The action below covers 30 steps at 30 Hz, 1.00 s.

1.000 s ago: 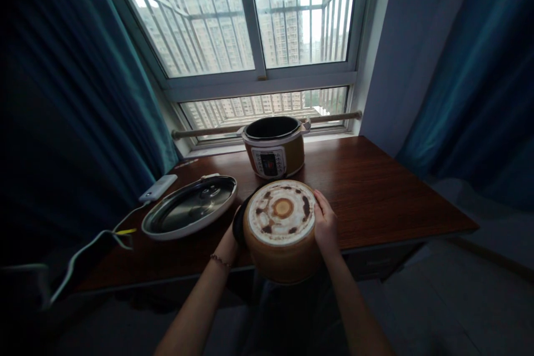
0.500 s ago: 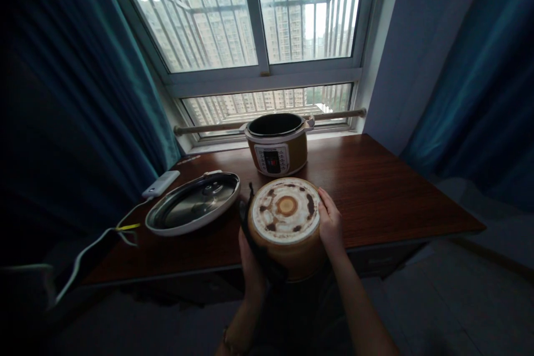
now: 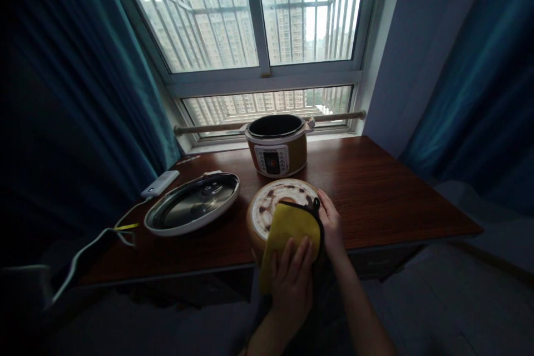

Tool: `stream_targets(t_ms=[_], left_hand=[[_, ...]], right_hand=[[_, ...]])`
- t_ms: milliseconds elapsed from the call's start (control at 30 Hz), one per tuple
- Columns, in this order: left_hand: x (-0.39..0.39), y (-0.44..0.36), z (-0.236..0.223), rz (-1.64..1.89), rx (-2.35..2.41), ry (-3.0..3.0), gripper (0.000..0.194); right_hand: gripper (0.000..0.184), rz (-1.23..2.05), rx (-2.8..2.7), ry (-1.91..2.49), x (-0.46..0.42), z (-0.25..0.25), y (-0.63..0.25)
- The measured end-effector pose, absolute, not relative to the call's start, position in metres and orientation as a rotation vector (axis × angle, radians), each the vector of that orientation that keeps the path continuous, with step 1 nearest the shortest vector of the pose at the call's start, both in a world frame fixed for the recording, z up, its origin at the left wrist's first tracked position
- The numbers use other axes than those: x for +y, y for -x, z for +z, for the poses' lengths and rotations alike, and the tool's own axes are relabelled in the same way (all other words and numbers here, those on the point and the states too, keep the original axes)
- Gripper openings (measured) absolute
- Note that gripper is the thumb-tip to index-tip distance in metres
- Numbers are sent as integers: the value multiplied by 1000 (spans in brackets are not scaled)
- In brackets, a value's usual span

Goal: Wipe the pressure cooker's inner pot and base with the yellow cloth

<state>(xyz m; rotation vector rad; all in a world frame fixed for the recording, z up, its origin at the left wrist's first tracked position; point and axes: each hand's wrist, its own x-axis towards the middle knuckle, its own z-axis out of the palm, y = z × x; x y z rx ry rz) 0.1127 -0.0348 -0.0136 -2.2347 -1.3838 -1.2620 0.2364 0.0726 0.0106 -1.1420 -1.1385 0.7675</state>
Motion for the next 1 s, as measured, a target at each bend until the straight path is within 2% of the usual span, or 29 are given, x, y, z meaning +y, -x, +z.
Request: stream_targets(t_ms=[233, 333, 433, 533, 633, 767, 867, 1000], left_hand=[[-35, -102, 26, -1205, -1257, 2416, 43], [-33, -81, 31, -1379, -1256, 2544, 43], [-17, -58, 34, -1708, -1475, 2283, 38], [5, -42, 32, -1671, -1780, 2100, 40], [21, -39, 23, -1564, -1951, 2152, 45], [23, -43, 14, -1683, -1998, 2095, 51], [21, -41, 14, -1755, -2055, 1954, 64], [22, -34, 13, -1729, -2152, 1899, 71]], right_hand=[[48, 816, -1129, 1130, 70, 13, -239], [50, 886, -1116, 1129, 71, 9, -240], [52, 921, -1113, 1130, 74, 7, -241], [52, 863, -1090, 1145, 74, 12, -241], [47, 618, -1045, 1217, 57, 24, -235], [39, 122, -1322, 1154, 9, 34, -209], [42, -59, -1784, 1047, -20, 28, -183], [41, -256, -1898, 1137, -28, 12, -167]])
